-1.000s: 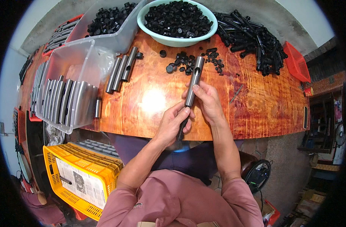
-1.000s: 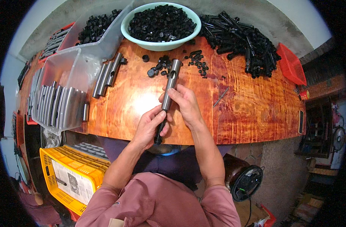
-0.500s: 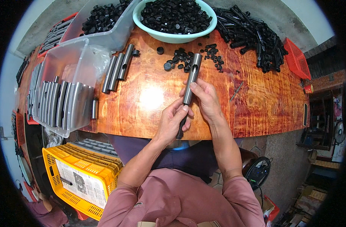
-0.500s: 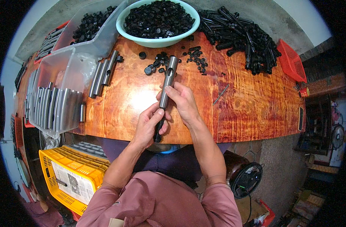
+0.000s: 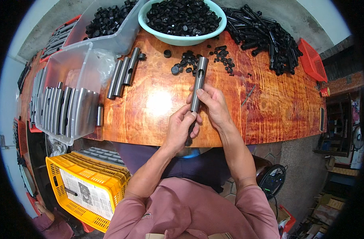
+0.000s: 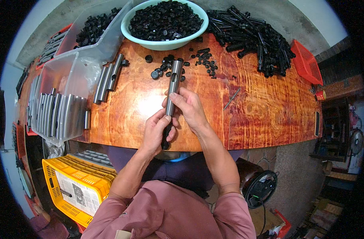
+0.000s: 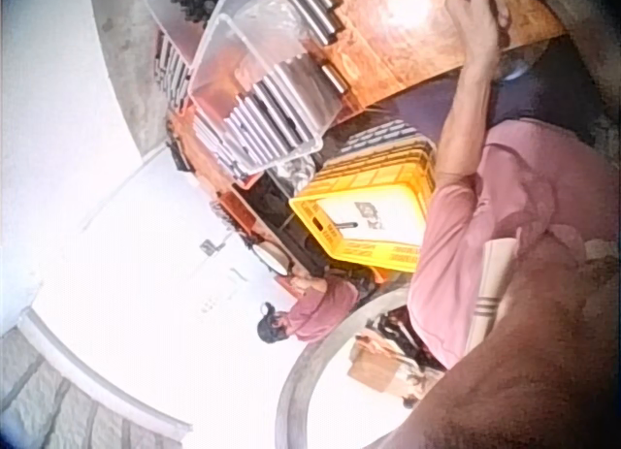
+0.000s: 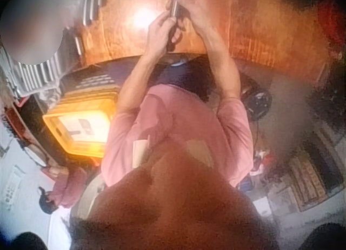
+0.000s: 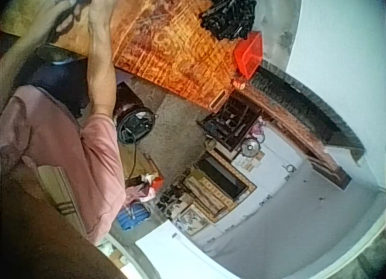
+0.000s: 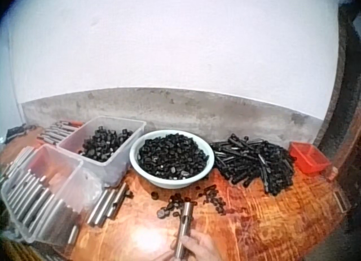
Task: The person assembles cylindrical metal rods with small black plastic caps and a black plastic handle. They pick up a rod, insert a cap, attach the handle, and place the completed unit into a yellow basket. The process is repeated with multiple rods and caps.
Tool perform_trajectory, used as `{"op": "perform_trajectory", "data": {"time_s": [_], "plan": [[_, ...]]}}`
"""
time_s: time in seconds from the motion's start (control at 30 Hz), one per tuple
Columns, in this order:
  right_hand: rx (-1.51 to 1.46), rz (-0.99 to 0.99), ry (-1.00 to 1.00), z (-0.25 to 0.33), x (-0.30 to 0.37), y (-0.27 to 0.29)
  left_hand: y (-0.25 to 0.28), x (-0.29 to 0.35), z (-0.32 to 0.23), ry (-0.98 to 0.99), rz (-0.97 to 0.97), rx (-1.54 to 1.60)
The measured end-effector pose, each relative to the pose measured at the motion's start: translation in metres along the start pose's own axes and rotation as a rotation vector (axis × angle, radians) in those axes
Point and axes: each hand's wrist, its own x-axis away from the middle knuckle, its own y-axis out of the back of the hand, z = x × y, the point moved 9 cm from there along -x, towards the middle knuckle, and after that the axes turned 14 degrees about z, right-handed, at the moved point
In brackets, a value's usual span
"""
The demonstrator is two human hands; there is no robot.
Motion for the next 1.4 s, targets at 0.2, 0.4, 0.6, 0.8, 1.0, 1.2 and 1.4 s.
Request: {"op": "perform_trajectory", "data": {"time_s": [0.2,0.4,0.6,0.8,1.0,1.2,1.4], "plan": [[0.076,-0.018,0.032,0.002,0.003,-0.007,-0.005,0.003,-0.017,-0.127,0.122,0.294],[0.457,-0.054,0.066,0.014,0.044,-0.054,0.029,0.014,-0.05,-0.339,-0.099,-0.008],[0.075,0.087,-0.231,-0.032,0.071,-0.078,0.04,0.001,-0.09,-0.467,-0.092,0.448],[0.222,-0.226,0.186,-0.011,0.094,-0.056,0.065,-0.011,-0.093,-0.421,-0.244,0.541],[0.241,-0.386,0.33,-0.009,0.077,-0.053,0.035,-0.015,-0.058,-0.255,-0.286,0.541],[0.245,-0.518,0.378,0.002,0.091,-0.051,0.056,-0.008,-0.061,-0.27,-0.37,0.485],[0.062,-0.459,0.248,-0.021,0.066,-0.041,0.042,-0.012,-0.065,-0.243,-0.252,0.366]]}}
